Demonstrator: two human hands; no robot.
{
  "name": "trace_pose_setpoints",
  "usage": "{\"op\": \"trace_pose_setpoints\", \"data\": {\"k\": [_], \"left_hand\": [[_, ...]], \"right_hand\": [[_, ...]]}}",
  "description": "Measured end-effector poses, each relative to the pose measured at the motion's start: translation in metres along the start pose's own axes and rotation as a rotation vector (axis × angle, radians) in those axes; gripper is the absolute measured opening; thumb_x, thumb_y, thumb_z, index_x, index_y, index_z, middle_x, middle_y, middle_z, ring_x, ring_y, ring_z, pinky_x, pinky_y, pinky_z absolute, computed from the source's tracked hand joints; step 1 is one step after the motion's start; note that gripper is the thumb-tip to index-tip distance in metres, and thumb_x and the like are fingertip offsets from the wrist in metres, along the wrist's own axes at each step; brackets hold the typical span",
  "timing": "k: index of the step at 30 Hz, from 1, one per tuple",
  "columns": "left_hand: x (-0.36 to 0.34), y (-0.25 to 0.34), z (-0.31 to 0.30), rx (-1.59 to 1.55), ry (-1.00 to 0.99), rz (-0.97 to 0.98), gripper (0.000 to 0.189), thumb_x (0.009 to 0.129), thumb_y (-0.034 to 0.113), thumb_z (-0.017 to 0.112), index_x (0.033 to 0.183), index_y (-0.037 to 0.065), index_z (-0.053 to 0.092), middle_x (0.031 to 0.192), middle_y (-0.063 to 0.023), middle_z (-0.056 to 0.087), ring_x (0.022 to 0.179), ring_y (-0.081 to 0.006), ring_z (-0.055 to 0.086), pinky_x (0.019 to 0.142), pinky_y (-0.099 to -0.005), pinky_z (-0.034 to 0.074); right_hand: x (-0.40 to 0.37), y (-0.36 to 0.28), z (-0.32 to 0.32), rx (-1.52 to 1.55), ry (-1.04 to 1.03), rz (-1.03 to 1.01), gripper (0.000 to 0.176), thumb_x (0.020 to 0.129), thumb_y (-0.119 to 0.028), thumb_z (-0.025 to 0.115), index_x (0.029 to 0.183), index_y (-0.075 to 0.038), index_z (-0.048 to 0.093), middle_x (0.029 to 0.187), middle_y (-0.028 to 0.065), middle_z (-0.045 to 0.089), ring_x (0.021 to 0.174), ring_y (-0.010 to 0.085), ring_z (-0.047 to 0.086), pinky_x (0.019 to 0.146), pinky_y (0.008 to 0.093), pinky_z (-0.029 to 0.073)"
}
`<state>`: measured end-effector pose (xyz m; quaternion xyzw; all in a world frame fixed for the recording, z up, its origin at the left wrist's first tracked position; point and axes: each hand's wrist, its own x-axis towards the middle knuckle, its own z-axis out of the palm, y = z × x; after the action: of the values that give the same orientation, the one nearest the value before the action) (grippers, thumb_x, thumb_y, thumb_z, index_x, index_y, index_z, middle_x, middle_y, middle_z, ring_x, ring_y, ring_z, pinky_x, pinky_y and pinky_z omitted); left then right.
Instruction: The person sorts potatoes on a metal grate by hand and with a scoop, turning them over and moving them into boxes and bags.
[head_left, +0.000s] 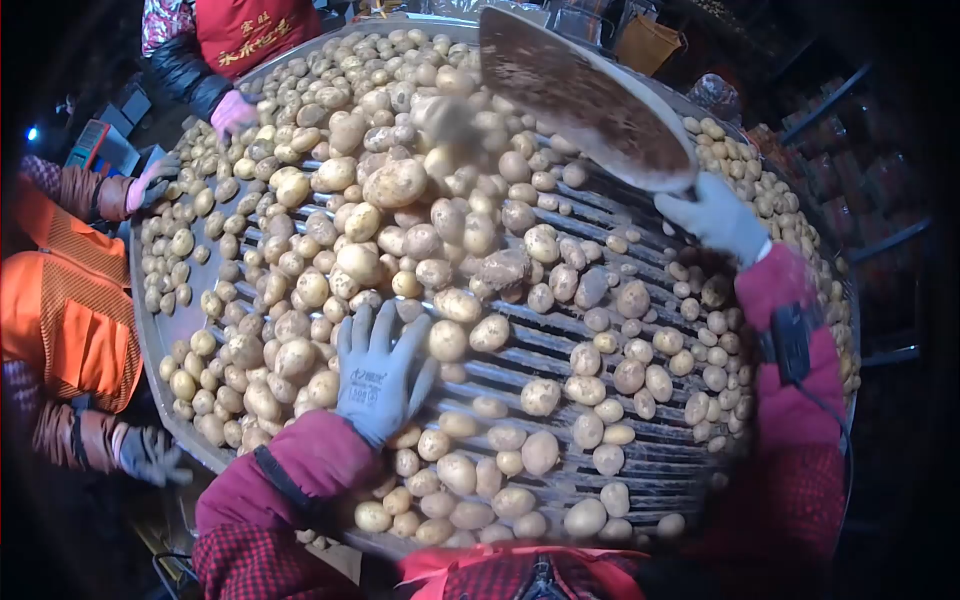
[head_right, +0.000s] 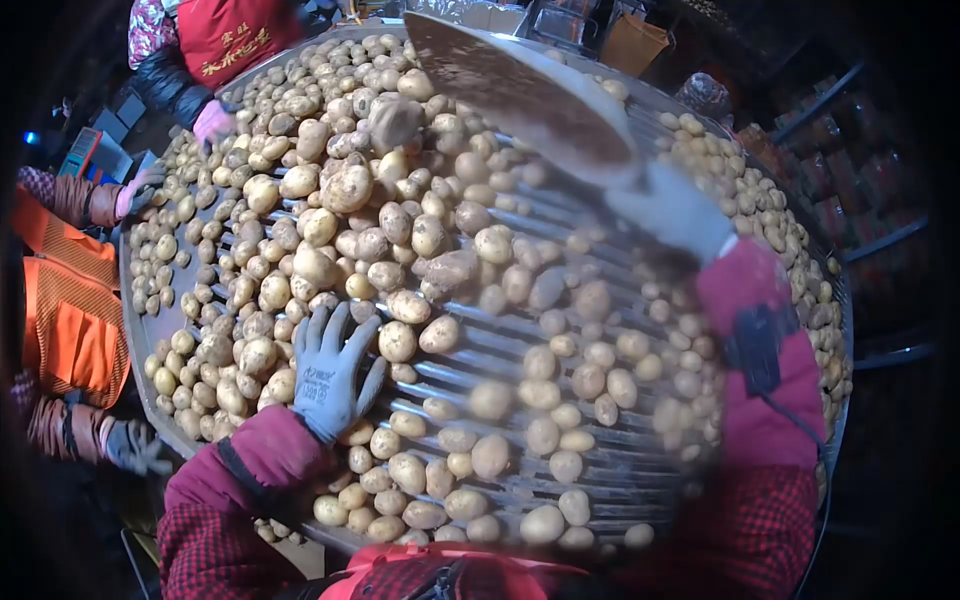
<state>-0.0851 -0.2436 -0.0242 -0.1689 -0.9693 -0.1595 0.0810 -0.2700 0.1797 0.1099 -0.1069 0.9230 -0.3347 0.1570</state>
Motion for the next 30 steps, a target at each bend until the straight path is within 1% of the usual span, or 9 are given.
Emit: {"op": "trace_pose_setpoints", "data": {"k": [3, 6, 7, 9, 13, 19, 21, 26, 30], "left_hand": [[0.000, 0.000, -0.002, -0.062, -0.013, -0.006, 0.057, 0.086, 0.030, 0.071, 0.140, 0.014, 0.056, 0.143, -0.0233, 0.047, 0.131, -0.0466, 0.041, 0.112, -0.0597, 0.029], [-0.007, -0.003, -0.008, -0.146, 0.082, -0.002, 0.050, 0.088, 0.023, 0.071, 0.134, 0.011, 0.061, 0.132, -0.0210, 0.058, 0.121, -0.0408, 0.053, 0.107, -0.0521, 0.040], [-0.008, -0.005, -0.011, -0.252, 0.119, -0.024, 0.046, 0.088, 0.020, 0.071, 0.132, 0.009, 0.062, 0.127, -0.0206, 0.063, 0.117, -0.0391, 0.058, 0.104, -0.0490, 0.045], [0.003, -0.008, -0.029, -0.247, 0.295, 0.013, 0.039, 0.089, 0.014, 0.072, 0.127, 0.007, 0.067, 0.114, -0.0169, 0.070, 0.093, -0.0345, 0.067, 0.082, -0.0434, 0.055], [0.088, -0.012, -0.052, -0.109, 0.410, 0.186, 0.053, 0.087, 0.019, 0.075, 0.136, 0.007, 0.059, 0.114, -0.0162, 0.067, 0.096, -0.0339, 0.066, 0.085, -0.0428, 0.052], [0.224, 0.042, 0.000, -0.049, -0.034, 0.309, 0.072, 0.085, 0.034, 0.076, 0.148, 0.020, 0.045, 0.129, -0.0154, 0.057, 0.109, -0.0372, 0.061, 0.090, -0.0473, 0.049], [0.243, 0.058, 0.031, -0.051, -0.068, 0.404, 0.083, 0.073, 0.037, 0.083, 0.146, 0.024, 0.047, 0.134, -0.0146, 0.058, 0.118, -0.0392, 0.058, 0.092, -0.0527, 0.049], [0.279, 0.093, 0.058, 0.085, -0.289, 0.230, 0.062, 0.071, 0.034, 0.084, 0.128, 0.030, 0.063, 0.127, -0.0116, 0.064, 0.121, -0.0368, 0.058, 0.090, -0.0531, 0.048], [0.235, 0.077, 0.033, -0.084, -0.159, 0.212, 0.051, 0.078, 0.034, 0.080, 0.127, 0.026, 0.064, 0.119, -0.0141, 0.066, 0.113, -0.0390, 0.062, 0.087, -0.0525, 0.050]], "right_hand": [[-0.041, 0.027, 0.034, 0.156, 0.273, 0.172, 0.025, 0.096, -0.024, 0.065, 0.105, -0.001, 0.067, 0.073, 0.0025, 0.066, 0.055, 0.0074, 0.056, 0.049, 0.0246, 0.045], [-0.075, 0.034, 0.066, 0.177, 0.229, 0.378, 0.025, 0.096, -0.024, 0.066, 0.102, 0.000, 0.067, 0.070, 0.0035, 0.067, 0.048, 0.0077, 0.054, 0.044, 0.0241, 0.043], [-0.088, 0.045, 0.080, 0.264, 0.225, 0.239, 0.025, 0.097, -0.025, 0.066, 0.098, -0.001, 0.068, 0.070, 0.0053, 0.068, 0.048, 0.0087, 0.055, 0.044, 0.0241, 0.043], [-0.104, 0.048, 0.105, 0.363, 0.317, 0.350, 0.032, 0.098, -0.031, 0.064, 0.092, 0.000, 0.069, 0.069, 0.0047, 0.067, 0.047, 0.0093, 0.054, 0.044, 0.0240, 0.043], [-0.097, 0.102, 0.097, 0.557, 0.214, 0.437, 0.042, 0.100, -0.041, 0.062, 0.087, -0.001, 0.069, 0.067, 0.0025, 0.063, 0.047, 0.0093, 0.053, 0.045, 0.0240, 0.043], [-0.073, 0.116, 0.114, 0.850, 0.359, 0.419, 0.042, 0.098, -0.046, 0.065, 0.084, -0.007, 0.065, 0.068, 0.0003, 0.060, 0.054, 0.0088, 0.056, 0.046, 0.0253, 0.049], [-0.075, 0.115, 0.114, 0.800, 0.414, 0.421, 0.038, 0.098, -0.045, 0.064, 0.094, -0.007, 0.064, 0.079, 0.0020, 0.064, 0.058, 0.0091, 0.058, 0.048, 0.0268, 0.053], [-0.077, 0.115, 0.117, 0.854, 0.448, 0.419, 0.040, 0.099, -0.048, 0.063, 0.104, -0.008, 0.064, 0.082, 0.0032, 0.066, 0.060, 0.0088, 0.058, 0.048, 0.0246, 0.051], [-0.074, 0.112, 0.116, 0.919, 0.449, 0.428, 0.042, 0.099, -0.047, 0.061, 0.107, -0.005, 0.062, 0.082, 0.0037, 0.065, 0.059, 0.0096, 0.058, 0.046, 0.0256, 0.051]]}}
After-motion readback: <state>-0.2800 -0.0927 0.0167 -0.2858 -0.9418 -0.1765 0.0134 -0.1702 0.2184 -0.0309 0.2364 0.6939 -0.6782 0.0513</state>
